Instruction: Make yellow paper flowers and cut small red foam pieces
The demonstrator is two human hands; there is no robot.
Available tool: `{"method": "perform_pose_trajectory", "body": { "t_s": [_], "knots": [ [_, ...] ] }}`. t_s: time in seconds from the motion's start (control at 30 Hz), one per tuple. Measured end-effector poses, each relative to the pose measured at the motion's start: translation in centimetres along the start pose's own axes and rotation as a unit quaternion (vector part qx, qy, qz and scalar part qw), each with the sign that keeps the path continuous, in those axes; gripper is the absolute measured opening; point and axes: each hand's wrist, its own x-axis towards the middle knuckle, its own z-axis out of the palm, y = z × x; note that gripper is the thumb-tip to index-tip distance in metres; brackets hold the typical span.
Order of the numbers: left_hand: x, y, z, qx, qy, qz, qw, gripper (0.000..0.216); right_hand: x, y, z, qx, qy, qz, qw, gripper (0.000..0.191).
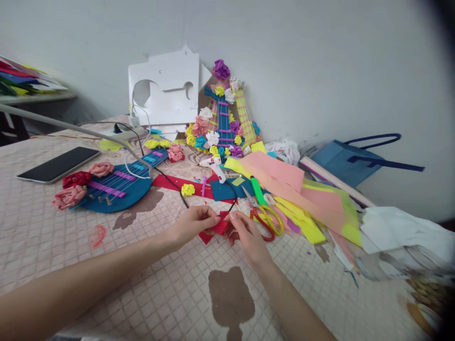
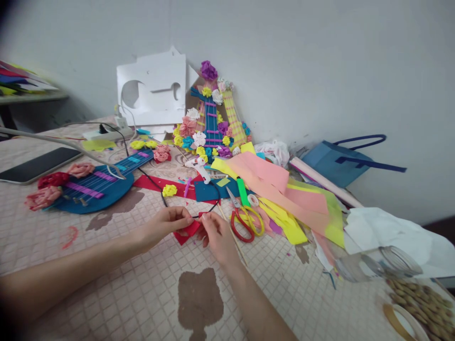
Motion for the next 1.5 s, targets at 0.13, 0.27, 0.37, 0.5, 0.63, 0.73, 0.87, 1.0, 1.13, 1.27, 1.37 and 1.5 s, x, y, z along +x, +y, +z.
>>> {"method": "perform_pose_trajectory", "body": {
  "t_s": [0.13, 0.27, 0.37, 0.5, 0.63, 0.73, 0.87, 1.0, 1.13, 1.27, 1.37, 1.5],
  "knots": [
    [0.1, -0.3, -0.1, 0.054, 0.001, 0.019, 0.998, 0.031, 0.2, -0.2, -0.7, -0.056, -0.035, -0.008, 0.998, 0.028],
    [0.1, -0.3, 0.0, 0.077, -0.004, 0.023, 0.997, 0.031, 0.2, 0.0, -0.8, -0.081, -0.053, -0.012, 0.995, 0.021],
    [0.0, 0.0, 0.2, 0.054, -0.006, 0.012, 0.998, 0.034, 0.3, 0.2, -0.7, -0.053, -0.036, -0.015, 0.998, 0.021],
    [-0.1, 0.0, 0.2, 0.027, -0.051, -0.049, 0.997, 0.037, 0.4, 0.4, -0.5, -0.014, -0.009, -0.011, 1.0, 0.022],
    [-0.1, -0.1, 0.1, 0.017, -0.058, -0.066, 0.996, 0.036, 0.3, 0.6, -0.3, 0.009, 0.0, 0.0, 1.0, 0.023],
    [-0.1, -0.1, 0.1, 0.01, -0.053, -0.065, 0.996, 0.035, 0.1, 0.6, -0.1, 0.018, 0.015, -0.004, 1.0, 0.022],
    [-0.2, 0.2, 0.1, 0.005, -0.055, -0.071, 0.996, 0.038, 0.0, 0.4, 0.0, 0.023, 0.029, 0.007, 0.999, 0.021],
    [-0.2, 0.3, 0.1, -0.013, -0.043, -0.078, 0.996, 0.043, -0.1, 0.2, 0.0, 0.036, 0.039, 0.023, 0.998, 0.021],
    [-0.3, 0.3, 0.1, 0.014, -0.051, -0.083, 0.995, 0.042, -0.1, 0.3, 0.1, 0.047, 0.045, 0.029, 0.997, 0.022],
    [-0.2, -0.1, 0.1, 0.044, -0.073, -0.069, 0.994, 0.037, -0.1, 0.4, 0.1, 0.055, 0.046, 0.041, 0.997, 0.022],
    [-0.1, -0.4, 0.2, 0.045, -0.078, -0.071, 0.993, 0.035, -0.1, 0.3, 0.2, 0.053, 0.053, 0.037, 0.997, 0.021],
    [-0.2, -0.3, 0.2, 0.039, -0.08, -0.069, 0.994, 0.034, -0.2, 0.3, 0.4, 0.059, 0.057, 0.035, 0.996, 0.02]
  ]
}}
